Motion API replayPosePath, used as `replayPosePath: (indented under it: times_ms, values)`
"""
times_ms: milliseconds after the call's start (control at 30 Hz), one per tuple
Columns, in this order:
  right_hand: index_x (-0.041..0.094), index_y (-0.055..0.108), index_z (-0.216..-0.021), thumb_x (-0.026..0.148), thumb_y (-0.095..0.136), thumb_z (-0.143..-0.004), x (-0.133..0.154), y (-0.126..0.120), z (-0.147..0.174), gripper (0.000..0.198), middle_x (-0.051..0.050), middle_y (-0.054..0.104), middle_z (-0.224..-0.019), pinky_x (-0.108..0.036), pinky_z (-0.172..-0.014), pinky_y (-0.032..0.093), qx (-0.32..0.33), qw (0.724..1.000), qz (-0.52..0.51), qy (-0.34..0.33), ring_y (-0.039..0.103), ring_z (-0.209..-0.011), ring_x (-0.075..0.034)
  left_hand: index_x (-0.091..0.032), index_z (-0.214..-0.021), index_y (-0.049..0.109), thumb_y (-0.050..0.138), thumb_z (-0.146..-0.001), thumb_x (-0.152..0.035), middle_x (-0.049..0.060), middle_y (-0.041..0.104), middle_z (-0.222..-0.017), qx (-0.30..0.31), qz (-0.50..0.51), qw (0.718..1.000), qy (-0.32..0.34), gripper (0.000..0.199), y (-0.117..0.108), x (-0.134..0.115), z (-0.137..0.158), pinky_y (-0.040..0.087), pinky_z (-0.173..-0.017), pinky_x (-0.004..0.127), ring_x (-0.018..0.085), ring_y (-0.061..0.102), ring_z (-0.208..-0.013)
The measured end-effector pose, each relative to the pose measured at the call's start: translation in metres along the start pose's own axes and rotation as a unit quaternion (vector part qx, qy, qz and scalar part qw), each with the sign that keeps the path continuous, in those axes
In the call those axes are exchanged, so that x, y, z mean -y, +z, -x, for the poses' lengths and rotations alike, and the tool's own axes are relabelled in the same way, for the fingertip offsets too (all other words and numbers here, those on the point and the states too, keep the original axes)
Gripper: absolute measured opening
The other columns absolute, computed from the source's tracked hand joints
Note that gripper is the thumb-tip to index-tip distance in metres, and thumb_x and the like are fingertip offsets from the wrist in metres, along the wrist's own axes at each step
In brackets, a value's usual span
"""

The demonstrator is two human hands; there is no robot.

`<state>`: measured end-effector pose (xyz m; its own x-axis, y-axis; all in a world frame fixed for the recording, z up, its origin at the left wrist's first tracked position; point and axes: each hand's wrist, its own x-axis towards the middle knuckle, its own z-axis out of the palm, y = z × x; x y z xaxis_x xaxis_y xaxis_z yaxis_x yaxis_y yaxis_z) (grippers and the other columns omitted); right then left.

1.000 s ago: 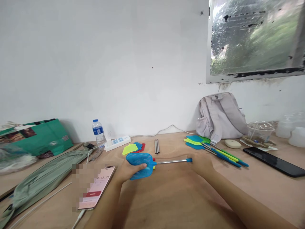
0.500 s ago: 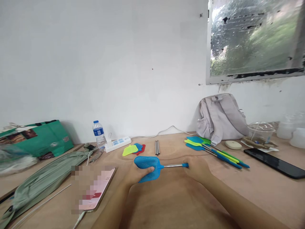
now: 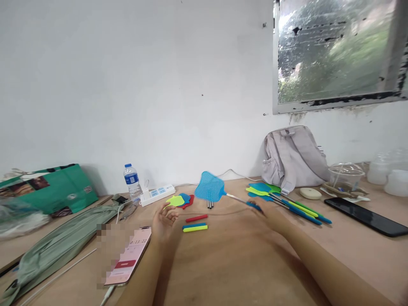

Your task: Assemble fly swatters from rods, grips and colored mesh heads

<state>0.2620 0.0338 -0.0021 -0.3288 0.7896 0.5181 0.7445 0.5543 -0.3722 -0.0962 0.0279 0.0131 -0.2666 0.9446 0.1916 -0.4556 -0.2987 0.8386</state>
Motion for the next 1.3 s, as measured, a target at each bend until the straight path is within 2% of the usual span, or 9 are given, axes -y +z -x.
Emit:
replayPosePath:
  times_ms: [100, 200, 467, 567, 667, 767, 867, 1100, 1300]
  values:
    - [0.016, 0.053, -0.105, 0.027, 0.037, -0.088, -0.032, -0.016, 0.001, 0.026, -0.011, 0.057, -0.106, -0.032, -0.084, 0.042, -0.076, 0.983, 0.115, 0.123, 0.053, -0.098, -0.019, -0.018, -0.074, 0.050, 0.054, -0.064, -0.033, -0.004, 0.052, -0.059, -0.101, -0.105, 0.989, 0.027, 0.018, -0.011, 0.010, -0.009, 0.039, -0.045, 0.022, 0.009, 0.049, -0.044]
    - [0.020, 0.054, -0.105, 0.028, 0.042, -0.087, -0.053, -0.034, 0.010, 0.023, -0.008, 0.055, -0.109, -0.033, -0.079, 0.045, -0.067, 0.953, 0.202, 0.213, 0.054, -0.093, -0.017, -0.017, -0.069, 0.051, 0.053, -0.062, -0.032, -0.004, 0.050, -0.057, -0.123, -0.183, 0.975, 0.031, 0.017, -0.016, 0.018, -0.013, 0.034, -0.042, 0.021, 0.008, 0.045, -0.041]
    - [0.021, 0.052, -0.108, 0.028, 0.050, -0.084, -0.044, -0.042, 0.016, 0.025, -0.006, 0.054, -0.111, -0.037, -0.077, 0.047, -0.043, 0.958, 0.208, 0.193, 0.054, -0.094, -0.018, -0.018, -0.066, 0.057, 0.056, -0.061, -0.030, -0.001, 0.058, -0.064, -0.078, -0.319, 0.942, 0.066, 0.013, -0.019, 0.031, -0.014, 0.041, -0.058, 0.027, 0.015, 0.052, -0.058]
    - [0.018, 0.051, -0.109, 0.030, 0.048, -0.085, -0.023, -0.021, 0.008, 0.028, -0.008, 0.052, -0.112, -0.037, -0.078, 0.047, -0.029, 0.969, 0.190, 0.156, 0.054, -0.093, -0.017, -0.020, -0.074, 0.061, 0.054, -0.062, -0.023, 0.003, 0.062, -0.082, -0.013, -0.388, 0.915, 0.111, 0.014, -0.012, 0.035, -0.010, 0.042, -0.076, 0.032, 0.020, 0.055, -0.079]
    - [0.019, 0.055, -0.103, 0.025, 0.047, -0.085, 0.012, 0.017, 0.003, 0.021, -0.006, 0.056, -0.107, -0.033, -0.079, 0.045, -0.006, 0.982, 0.161, 0.103, 0.054, -0.091, -0.015, -0.019, -0.076, 0.063, 0.049, -0.067, -0.022, 0.006, 0.061, -0.087, 0.068, -0.473, 0.863, 0.165, 0.016, -0.003, 0.040, -0.007, 0.037, -0.086, 0.036, 0.023, 0.053, -0.090]
    - [0.020, 0.058, -0.089, 0.011, 0.045, -0.077, 0.050, 0.058, -0.004, 0.020, -0.003, 0.060, -0.093, -0.027, -0.078, 0.041, 0.036, 0.998, 0.059, -0.007, 0.052, -0.089, -0.015, -0.019, -0.078, 0.065, 0.045, -0.074, -0.026, 0.009, 0.062, -0.089, 0.134, -0.558, 0.793, 0.207, 0.021, 0.005, 0.044, -0.004, 0.035, -0.087, 0.038, 0.025, 0.052, -0.092]
    - [0.019, 0.055, -0.089, 0.009, 0.043, -0.073, 0.073, 0.089, -0.021, 0.023, -0.003, 0.058, -0.092, -0.026, -0.078, 0.038, 0.038, 0.999, 0.002, -0.036, 0.051, -0.088, -0.016, -0.019, -0.079, 0.065, 0.039, -0.080, -0.030, 0.009, 0.062, -0.089, 0.162, -0.611, 0.741, 0.227, 0.028, 0.006, 0.046, -0.003, 0.036, -0.084, 0.038, 0.025, 0.053, -0.089]
    - [0.015, 0.050, -0.099, 0.004, 0.037, -0.075, 0.068, 0.124, -0.078, 0.030, -0.009, 0.053, -0.100, -0.025, -0.075, 0.034, 0.033, 0.996, 0.023, 0.076, 0.050, -0.090, -0.017, -0.017, -0.085, 0.063, 0.037, -0.080, -0.021, 0.010, 0.063, -0.093, 0.087, -0.612, 0.760, 0.203, 0.028, 0.001, 0.044, -0.005, 0.036, -0.085, 0.036, 0.023, 0.054, -0.093]
    - [0.018, 0.054, -0.094, 0.011, 0.042, -0.078, 0.061, 0.129, -0.091, 0.021, -0.009, 0.052, -0.097, -0.027, -0.073, 0.032, 0.043, 0.994, 0.037, 0.095, 0.049, -0.088, -0.018, -0.017, -0.087, 0.063, 0.040, -0.074, -0.011, 0.006, 0.062, -0.092, 0.104, -0.633, 0.740, 0.203, 0.027, 0.003, 0.043, -0.004, 0.038, -0.084, 0.035, 0.020, 0.054, -0.091]
